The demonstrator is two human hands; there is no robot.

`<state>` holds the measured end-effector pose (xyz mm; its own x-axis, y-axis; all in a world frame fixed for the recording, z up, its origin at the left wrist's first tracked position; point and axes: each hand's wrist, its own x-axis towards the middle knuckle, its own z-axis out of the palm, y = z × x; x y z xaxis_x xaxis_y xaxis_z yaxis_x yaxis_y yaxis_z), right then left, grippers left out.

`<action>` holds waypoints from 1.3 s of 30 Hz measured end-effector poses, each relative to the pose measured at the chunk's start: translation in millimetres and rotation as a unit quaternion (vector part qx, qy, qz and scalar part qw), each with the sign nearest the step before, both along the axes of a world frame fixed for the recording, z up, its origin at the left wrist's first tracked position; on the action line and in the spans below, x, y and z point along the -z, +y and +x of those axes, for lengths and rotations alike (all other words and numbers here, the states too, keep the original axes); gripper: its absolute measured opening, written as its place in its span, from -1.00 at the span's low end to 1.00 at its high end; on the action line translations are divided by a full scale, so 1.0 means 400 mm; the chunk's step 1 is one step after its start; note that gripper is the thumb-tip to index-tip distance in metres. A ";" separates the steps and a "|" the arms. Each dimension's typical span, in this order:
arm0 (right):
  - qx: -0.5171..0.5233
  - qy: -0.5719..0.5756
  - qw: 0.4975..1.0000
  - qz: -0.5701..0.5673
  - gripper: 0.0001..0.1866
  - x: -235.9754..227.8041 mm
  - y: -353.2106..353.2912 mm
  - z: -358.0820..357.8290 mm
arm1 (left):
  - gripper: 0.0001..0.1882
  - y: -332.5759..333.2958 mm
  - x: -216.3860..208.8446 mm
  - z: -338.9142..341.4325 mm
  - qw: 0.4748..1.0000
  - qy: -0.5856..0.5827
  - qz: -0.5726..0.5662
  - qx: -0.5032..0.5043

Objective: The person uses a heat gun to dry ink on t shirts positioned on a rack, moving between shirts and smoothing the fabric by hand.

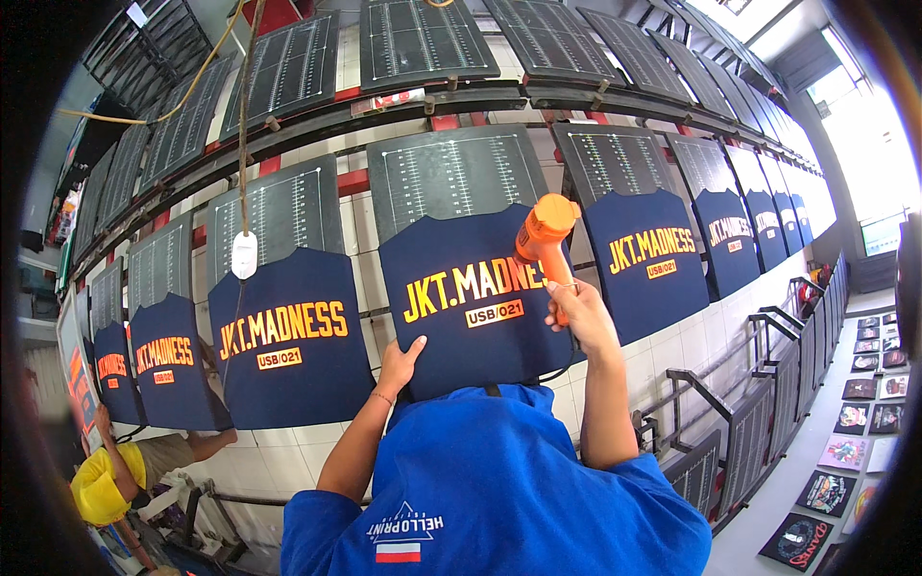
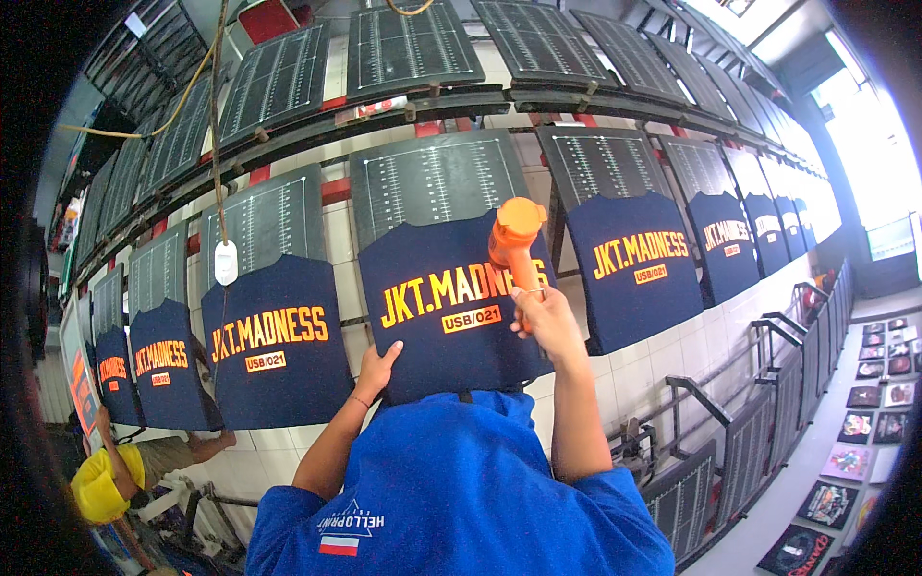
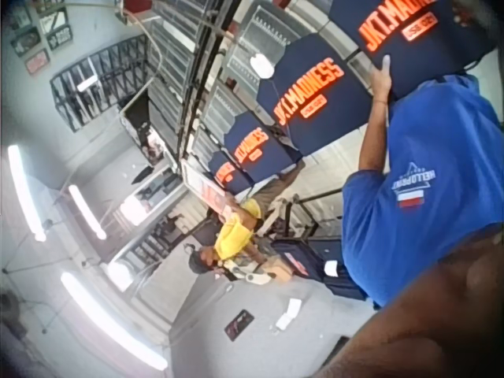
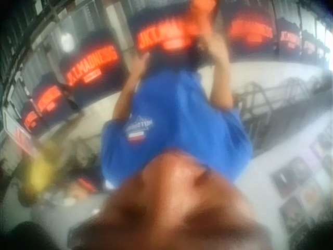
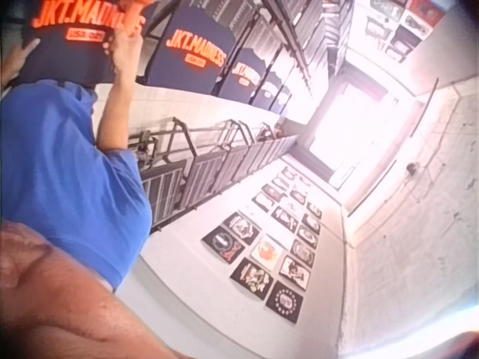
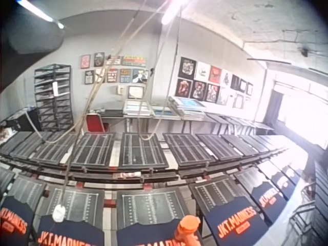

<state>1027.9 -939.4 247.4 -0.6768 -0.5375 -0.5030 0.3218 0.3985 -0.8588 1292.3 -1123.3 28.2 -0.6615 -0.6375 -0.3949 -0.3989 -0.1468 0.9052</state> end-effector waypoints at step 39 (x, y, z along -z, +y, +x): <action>-0.047 -0.017 0.999 0.000 -0.73 -0.004 -0.034 0.035 | -0.45 -0.004 0.040 0.006 0.993 0.035 0.111 0.002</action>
<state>1042.0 -953.2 248.9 -0.6060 -0.5988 -0.5237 0.3110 0.4277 -0.8488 1294.7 -1124.8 12.3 -0.6950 -0.5372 -0.4779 -0.3362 -0.3447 0.8764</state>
